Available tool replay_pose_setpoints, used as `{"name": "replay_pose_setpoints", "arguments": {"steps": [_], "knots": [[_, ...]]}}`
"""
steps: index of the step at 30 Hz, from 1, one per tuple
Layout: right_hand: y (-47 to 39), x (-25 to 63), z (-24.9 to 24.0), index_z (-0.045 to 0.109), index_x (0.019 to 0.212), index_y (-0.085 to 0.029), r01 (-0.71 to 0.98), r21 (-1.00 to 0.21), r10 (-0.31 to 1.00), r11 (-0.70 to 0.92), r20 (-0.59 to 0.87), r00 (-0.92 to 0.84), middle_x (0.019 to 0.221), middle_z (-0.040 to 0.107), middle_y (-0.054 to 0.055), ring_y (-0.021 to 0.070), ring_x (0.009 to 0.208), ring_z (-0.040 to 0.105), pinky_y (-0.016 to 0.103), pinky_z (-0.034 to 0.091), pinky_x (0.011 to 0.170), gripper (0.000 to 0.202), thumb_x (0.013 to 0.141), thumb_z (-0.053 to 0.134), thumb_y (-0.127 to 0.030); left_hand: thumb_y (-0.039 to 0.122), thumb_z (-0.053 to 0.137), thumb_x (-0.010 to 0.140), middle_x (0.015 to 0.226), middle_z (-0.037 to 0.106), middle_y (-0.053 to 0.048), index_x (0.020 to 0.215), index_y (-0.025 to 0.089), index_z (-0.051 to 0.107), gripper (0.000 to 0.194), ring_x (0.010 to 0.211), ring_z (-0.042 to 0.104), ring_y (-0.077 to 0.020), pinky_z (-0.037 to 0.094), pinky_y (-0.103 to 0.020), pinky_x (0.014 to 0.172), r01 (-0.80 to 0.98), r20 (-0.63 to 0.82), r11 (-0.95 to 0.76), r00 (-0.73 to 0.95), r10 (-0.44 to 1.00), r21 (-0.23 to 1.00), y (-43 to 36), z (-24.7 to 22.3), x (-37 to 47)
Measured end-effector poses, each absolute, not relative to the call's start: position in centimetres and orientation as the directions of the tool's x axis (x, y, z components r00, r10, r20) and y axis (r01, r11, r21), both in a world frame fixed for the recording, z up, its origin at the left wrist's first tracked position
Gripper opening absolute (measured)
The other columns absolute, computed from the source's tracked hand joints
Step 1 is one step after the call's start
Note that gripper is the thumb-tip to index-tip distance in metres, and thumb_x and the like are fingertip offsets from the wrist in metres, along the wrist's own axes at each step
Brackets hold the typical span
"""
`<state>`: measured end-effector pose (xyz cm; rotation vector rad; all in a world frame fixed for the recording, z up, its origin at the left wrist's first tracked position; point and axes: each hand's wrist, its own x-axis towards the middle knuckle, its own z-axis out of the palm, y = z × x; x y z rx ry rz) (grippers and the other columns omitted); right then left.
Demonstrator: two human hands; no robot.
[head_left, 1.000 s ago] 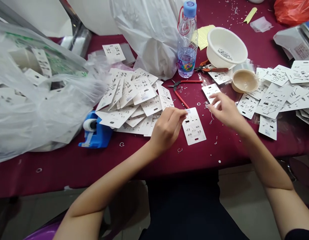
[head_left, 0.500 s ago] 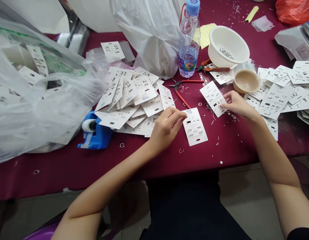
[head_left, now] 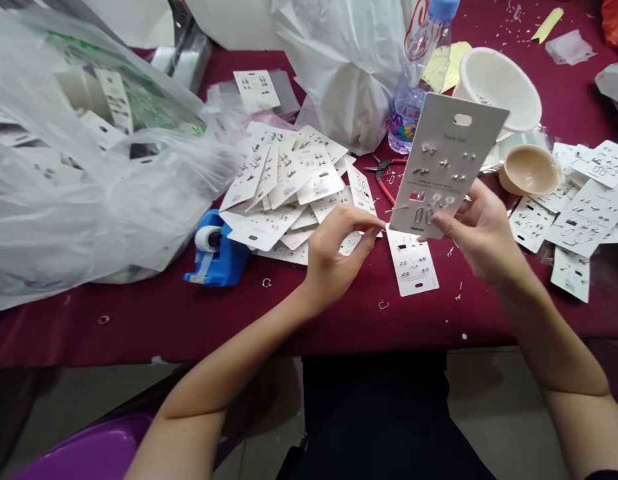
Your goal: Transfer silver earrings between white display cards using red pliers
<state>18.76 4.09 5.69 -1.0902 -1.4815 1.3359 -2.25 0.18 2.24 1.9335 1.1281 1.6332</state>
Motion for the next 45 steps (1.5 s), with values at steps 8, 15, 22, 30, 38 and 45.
{"name": "replay_pose_setpoints", "arguments": {"steps": [8, 15, 22, 30, 38, 45], "knots": [[-0.8, 15.2, 2.4, 0.052, 0.112, -0.030, -0.014, -0.993, 0.966, 0.121, 0.121, -0.228, 0.117, 0.070, 0.006, 0.0244, 0.109, 0.072, 0.040, 0.070, 0.079, 0.030, 0.089, 0.069, -0.023, 0.006, 0.066, 0.087, 0.090, 0.069, -0.002, 0.097, 0.020, 0.065, 0.016, 0.085, 0.067, -0.0105, 0.060, -0.022, 0.076, 0.347, 0.616, -0.563, -0.055, 0.786, 0.750, -0.3, 1.8, -2.7], [-1.7, 15.5, 2.0, 0.051, 0.119, -0.028, 0.080, -0.989, 0.963, 0.126, 0.102, -0.250, 0.109, 0.071, 0.005, 0.0241, 0.107, 0.072, 0.037, 0.070, 0.080, 0.035, 0.090, 0.068, -0.022, 0.009, 0.070, 0.086, 0.079, 0.067, 0.002, 0.092, 0.020, 0.064, 0.014, 0.072, 0.062, -0.0086, 0.055, -0.022, 0.065, 0.524, 0.696, -0.592, -0.002, 0.718, 0.613, -0.2, 1.8, -2.6], [-2.1, 15.5, 2.3, 0.063, 0.106, -0.028, 0.196, -0.960, 0.958, 0.199, 0.149, -0.244, 0.096, 0.073, 0.006, 0.0228, 0.080, 0.073, 0.038, 0.069, 0.069, 0.022, 0.088, 0.066, -0.016, 0.011, 0.068, 0.089, 0.082, 0.068, 0.002, 0.096, 0.021, 0.061, 0.014, 0.072, 0.062, -0.0080, 0.055, -0.022, 0.064, 0.552, 0.689, -0.585, 0.027, 0.724, 0.594, -0.4, 1.8, -2.5], [-2.1, 15.2, 2.8, 0.061, 0.105, -0.025, 0.228, -0.925, 0.928, 0.304, 0.233, -0.292, 0.102, 0.073, 0.006, 0.0186, 0.077, 0.073, 0.029, 0.067, 0.061, 0.022, 0.088, 0.064, -0.012, 0.007, 0.069, 0.087, 0.081, 0.064, 0.003, 0.096, 0.020, 0.059, 0.018, 0.072, 0.059, -0.0073, 0.052, -0.021, 0.064, 0.544, 0.714, -0.610, 0.027, 0.700, 0.576, -0.5, 1.3, -2.2], [-2.4, 14.9, 3.1, 0.060, 0.112, -0.027, 0.141, -0.957, 0.928, 0.254, 0.200, -0.313, 0.098, 0.075, 0.003, 0.0193, 0.076, 0.076, 0.028, 0.069, 0.063, 0.031, 0.088, 0.065, -0.008, 0.009, 0.069, 0.088, 0.080, 0.065, 0.003, 0.097, 0.022, 0.061, 0.019, 0.073, 0.061, -0.0104, 0.050, -0.027, 0.065, 0.550, 0.742, -0.627, 0.018, 0.670, 0.553, -0.6, 1.1, -2.2], [-2.7, 14.8, 2.3, 0.053, 0.129, -0.024, 0.100, -0.943, 0.914, 0.317, 0.276, -0.296, 0.098, 0.073, 0.003, 0.0168, 0.079, 0.076, 0.024, 0.070, 0.067, 0.045, 0.089, 0.062, -0.005, 0.006, 0.074, 0.082, 0.077, 0.067, 0.003, 0.092, 0.019, 0.059, 0.021, 0.070, 0.061, -0.0098, 0.050, -0.024, 0.063, 0.588, 0.780, -0.654, 0.062, 0.623, 0.476, -0.3, 0.9, -2.2]]}}
